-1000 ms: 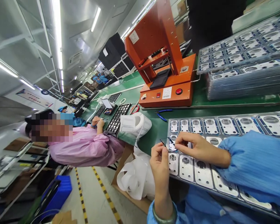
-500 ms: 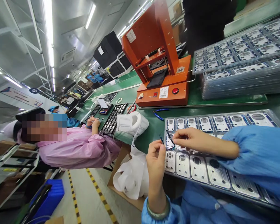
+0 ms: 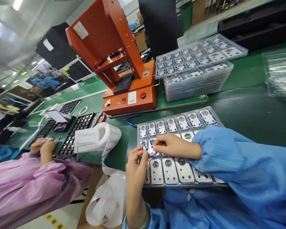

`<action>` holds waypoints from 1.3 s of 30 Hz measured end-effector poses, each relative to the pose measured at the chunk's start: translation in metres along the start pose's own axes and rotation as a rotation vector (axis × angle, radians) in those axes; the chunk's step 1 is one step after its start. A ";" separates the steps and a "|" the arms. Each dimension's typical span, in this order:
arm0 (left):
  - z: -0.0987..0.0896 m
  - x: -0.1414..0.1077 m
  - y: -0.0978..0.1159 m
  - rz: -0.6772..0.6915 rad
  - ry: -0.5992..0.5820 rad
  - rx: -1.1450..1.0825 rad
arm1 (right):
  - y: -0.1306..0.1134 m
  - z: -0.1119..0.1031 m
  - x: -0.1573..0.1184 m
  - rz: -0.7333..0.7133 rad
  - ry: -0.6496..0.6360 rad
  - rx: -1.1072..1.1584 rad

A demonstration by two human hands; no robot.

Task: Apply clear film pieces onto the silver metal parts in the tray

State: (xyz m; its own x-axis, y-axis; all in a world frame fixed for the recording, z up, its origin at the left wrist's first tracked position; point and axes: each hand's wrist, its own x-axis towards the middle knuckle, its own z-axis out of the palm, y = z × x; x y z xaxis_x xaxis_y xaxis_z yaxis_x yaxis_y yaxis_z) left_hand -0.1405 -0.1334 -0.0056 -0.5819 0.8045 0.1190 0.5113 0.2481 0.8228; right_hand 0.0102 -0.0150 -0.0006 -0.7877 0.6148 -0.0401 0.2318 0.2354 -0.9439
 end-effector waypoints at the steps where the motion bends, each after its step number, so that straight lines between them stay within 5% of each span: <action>1: 0.001 0.000 0.001 0.004 0.003 0.015 | -0.001 0.000 0.000 0.007 0.016 0.010; 39: 0.011 0.001 -0.004 0.182 0.045 0.264 | -0.002 0.010 0.000 0.052 0.081 -0.152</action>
State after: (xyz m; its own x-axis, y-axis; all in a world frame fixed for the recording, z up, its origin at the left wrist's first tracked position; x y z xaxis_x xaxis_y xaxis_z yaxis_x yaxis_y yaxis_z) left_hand -0.1365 -0.1278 -0.0149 -0.4905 0.8250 0.2806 0.7524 0.2385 0.6140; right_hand 0.0044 -0.0227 -0.0021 -0.7257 0.6859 -0.0550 0.3589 0.3092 -0.8807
